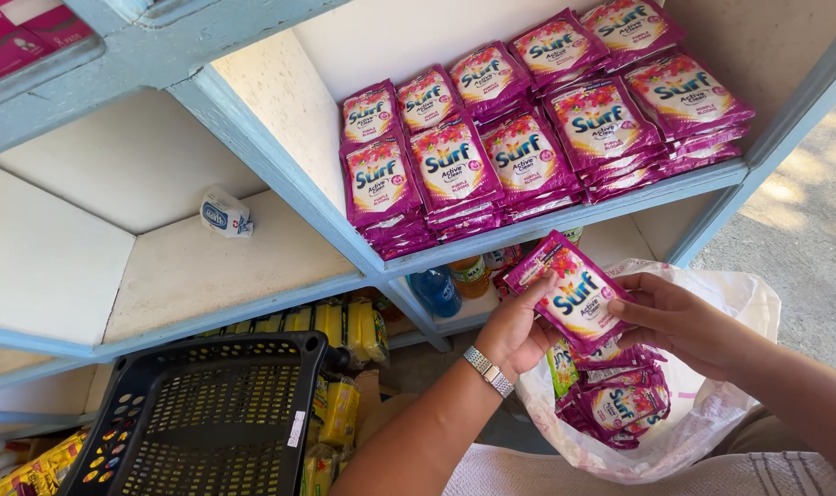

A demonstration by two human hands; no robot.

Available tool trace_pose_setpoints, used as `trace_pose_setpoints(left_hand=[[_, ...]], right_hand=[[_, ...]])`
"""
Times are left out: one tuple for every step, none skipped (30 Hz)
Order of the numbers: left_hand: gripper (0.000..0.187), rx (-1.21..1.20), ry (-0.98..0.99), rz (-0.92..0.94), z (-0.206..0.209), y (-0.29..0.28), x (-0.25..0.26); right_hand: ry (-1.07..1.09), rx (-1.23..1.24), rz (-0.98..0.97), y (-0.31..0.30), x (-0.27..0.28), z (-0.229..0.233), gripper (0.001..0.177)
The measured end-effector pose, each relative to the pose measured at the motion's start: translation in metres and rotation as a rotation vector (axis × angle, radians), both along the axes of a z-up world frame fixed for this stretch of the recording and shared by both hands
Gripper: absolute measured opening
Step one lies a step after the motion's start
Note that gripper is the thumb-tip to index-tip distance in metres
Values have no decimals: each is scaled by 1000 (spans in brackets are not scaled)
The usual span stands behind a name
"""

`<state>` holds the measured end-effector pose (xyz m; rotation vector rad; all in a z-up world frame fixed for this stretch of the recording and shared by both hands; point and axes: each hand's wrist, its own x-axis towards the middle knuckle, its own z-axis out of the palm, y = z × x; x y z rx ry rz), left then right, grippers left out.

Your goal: The person takes packets of laundry detergent from a white plastic bag resting on their lap and places them onto a light blue shelf. They handle both purple and green packets, arranging them in neat rows among existing stock.

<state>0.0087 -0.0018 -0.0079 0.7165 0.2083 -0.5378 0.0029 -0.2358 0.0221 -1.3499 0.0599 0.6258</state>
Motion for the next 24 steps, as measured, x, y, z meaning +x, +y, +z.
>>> trace_pose_setpoints(left_hand=[[44,-1,-1,3,1,-1,-2],[44,-9,12,-1,1,-2,-3],[44,-17,24,-5,2,-4,-5],[44,-17,25,-4,-5,-5,-4],[44,-11,48,-11,-12,-6,-4],[44,-5,70,-22,-20,-7,-3],[44,-5,71,-24,-22,-7,-2],[45,2,66,-24,-24,-7,-1],[46,9,60,-23,-26,-7,0],[46,8,61,-23,-21,-6,0],[50,-20,54,-25,-15,-5,0],[54,-48,48,-26,-10,-4,0],[54,-49,49,-25,-7,-3,-1],[56,-36,55,-19,-3,-2,-1],[59,-22,62,-13,0,-2,-1],[59,-21,61,-15,1,-2,-1],[60,-13,70,-17,1,-3,-1],[61,-6,80,-20,1,-4,-2],[61,-5,80,-23,-3,-4,0],[61,-46,93,-34,-8,-4,0],[62,-86,105,-45,-13,-4,1],[62,-88,110,-49,-19,-5,2],[62,-123,129,-47,-24,-5,3],[62,-159,147,-43,-29,-6,4]], right_hand=[[-1,-1,3,2,-1,0,52],[8,-11,-2,4,-2,-1,51],[17,-21,-7,6,-3,-1,50],[19,-21,-6,7,-2,-6,50],[-14,-97,7,7,-1,-11,49],[-47,-173,17,7,0,-16,48],[-46,-173,14,5,0,-21,48],[-23,-164,12,4,1,-25,47],[0,-154,9,2,2,-30,46],[0,-155,9,2,1,-24,46],[-34,-142,1,3,0,-19,45],[-69,-127,-5,3,-1,-14,44],[-67,-128,-5,2,-1,-12,44],[-51,-113,-26,1,0,-9,45],[-35,-99,-47,0,0,-7,46],[-36,-98,-49,1,-1,-3,46],[-64,-117,-57,1,-1,0,46],[-90,-136,-65,2,-2,4,46],[-89,-136,-67,3,-2,6,46],[-107,-156,-64,4,-3,8,46],[-124,-176,-60,5,-4,10,46],[-119,-178,-63,3,-3,9,46],[-124,-154,-77,2,-3,8,46],[-130,-130,-90,0,-2,7,47]])
